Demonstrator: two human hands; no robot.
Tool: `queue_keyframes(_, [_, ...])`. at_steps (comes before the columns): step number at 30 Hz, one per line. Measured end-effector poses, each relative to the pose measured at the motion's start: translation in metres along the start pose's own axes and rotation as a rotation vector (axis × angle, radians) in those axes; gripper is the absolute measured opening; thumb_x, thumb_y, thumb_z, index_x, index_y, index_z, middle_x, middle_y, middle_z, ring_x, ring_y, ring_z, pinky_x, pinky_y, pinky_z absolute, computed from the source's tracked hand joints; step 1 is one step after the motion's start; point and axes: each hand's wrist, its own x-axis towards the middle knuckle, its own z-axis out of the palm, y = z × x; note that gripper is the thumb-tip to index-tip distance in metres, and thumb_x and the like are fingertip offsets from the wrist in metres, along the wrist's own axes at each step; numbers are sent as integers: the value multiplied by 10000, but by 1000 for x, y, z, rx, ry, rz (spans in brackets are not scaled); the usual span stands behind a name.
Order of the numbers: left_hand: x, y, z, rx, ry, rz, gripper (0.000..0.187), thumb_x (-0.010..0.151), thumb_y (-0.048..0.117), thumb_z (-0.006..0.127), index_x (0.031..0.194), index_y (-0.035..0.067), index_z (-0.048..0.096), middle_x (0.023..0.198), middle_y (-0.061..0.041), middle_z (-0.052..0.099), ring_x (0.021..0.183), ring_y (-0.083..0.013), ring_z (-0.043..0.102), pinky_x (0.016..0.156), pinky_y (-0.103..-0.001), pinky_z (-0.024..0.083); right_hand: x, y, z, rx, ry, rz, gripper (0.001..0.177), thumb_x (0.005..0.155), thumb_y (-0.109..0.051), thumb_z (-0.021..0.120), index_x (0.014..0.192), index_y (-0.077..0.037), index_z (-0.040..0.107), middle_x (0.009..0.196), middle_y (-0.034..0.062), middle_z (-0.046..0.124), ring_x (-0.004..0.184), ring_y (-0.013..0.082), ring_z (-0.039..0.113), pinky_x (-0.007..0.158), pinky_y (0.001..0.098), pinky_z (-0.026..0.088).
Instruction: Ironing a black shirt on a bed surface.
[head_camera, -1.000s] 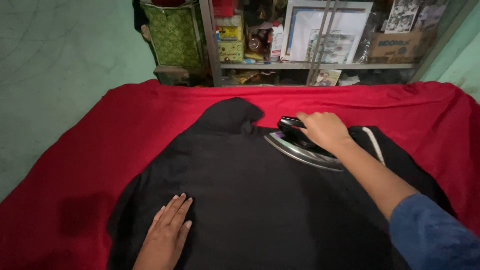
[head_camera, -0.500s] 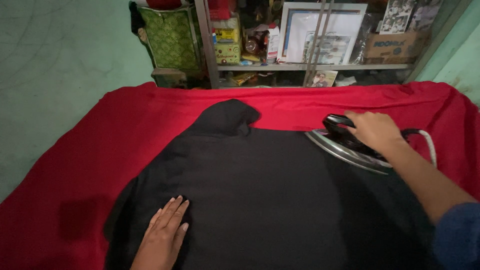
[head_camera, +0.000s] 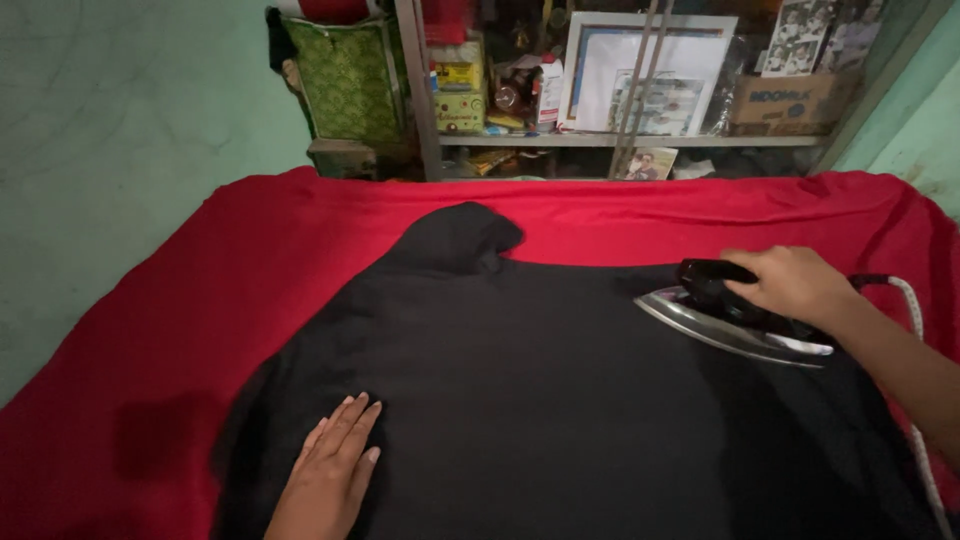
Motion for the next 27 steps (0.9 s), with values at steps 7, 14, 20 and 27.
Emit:
queue_keyframes(7, [-1,6,-8,-42,-15,4,561,974,270,542,1520,167,471,1624,-76,403,1489,-231,301,1203,-434,233,3,-48,-3,6,126,-197,469,889,-408,663,1328,-246,647,873,175,765,845,346,760,826,478,598])
queue_keyframes(14, [-7,7,-10,-61,67,64,567,961,246,567,1510,126,486,1606,-112,424,1467,-252,337,1191,-435,252,-3,-132,-22,49,219,-274,435,850,-370,714,1245,-191,677,909,184,752,890,401,721,793,524,577])
queue_keyframes(20, [-8,10,-11,-109,113,95,518,950,215,578,1444,83,493,1535,-125,455,1458,-273,362,1181,-438,268,2,-193,-30,90,213,-322,406,856,-353,715,1216,-169,681,916,187,750,888,401,721,784,526,577])
queue_keyframes(27, [-12,11,-13,-104,191,145,519,940,200,599,1429,47,512,1508,-158,480,1434,-309,388,1163,-459,279,10,-268,-43,152,231,-373,385,864,-326,713,1214,-167,695,932,193,746,882,414,718,779,537,570])
